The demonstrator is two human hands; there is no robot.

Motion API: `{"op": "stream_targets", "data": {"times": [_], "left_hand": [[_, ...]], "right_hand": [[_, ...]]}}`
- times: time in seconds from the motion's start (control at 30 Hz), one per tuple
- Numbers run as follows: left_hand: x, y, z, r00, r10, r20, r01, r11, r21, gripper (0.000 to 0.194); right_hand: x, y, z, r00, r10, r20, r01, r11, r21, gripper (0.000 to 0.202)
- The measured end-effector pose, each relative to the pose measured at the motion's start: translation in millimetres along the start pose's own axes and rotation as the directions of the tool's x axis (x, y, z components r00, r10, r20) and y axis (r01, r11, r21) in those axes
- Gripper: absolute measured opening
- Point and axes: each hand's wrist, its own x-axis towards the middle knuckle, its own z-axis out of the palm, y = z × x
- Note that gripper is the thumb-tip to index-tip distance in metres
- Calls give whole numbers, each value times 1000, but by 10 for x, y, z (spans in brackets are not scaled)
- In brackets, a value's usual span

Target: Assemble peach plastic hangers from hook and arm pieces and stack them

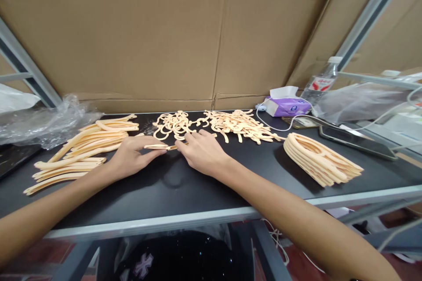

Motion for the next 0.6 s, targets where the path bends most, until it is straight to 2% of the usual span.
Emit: {"op": "stream_targets", "data": {"times": [0.13, 0.4, 0.6], "left_hand": [[6, -13, -19, 999, 20, 37, -20, 1000, -5, 16], [50, 34, -74, 981, -34, 190, 58, 991, -122, 16], [46, 5, -55, 976, -24, 215, 50, 992, -113, 15]], "right_hand": [[4, -1, -10, 1000, -15, 0, 15, 1000, -17, 24], [4, 37, -18, 998, -58, 25, 59, 998, -27, 25], [1, 56, 6, 990, -138, -33, 135, 987, -88, 30]]}}
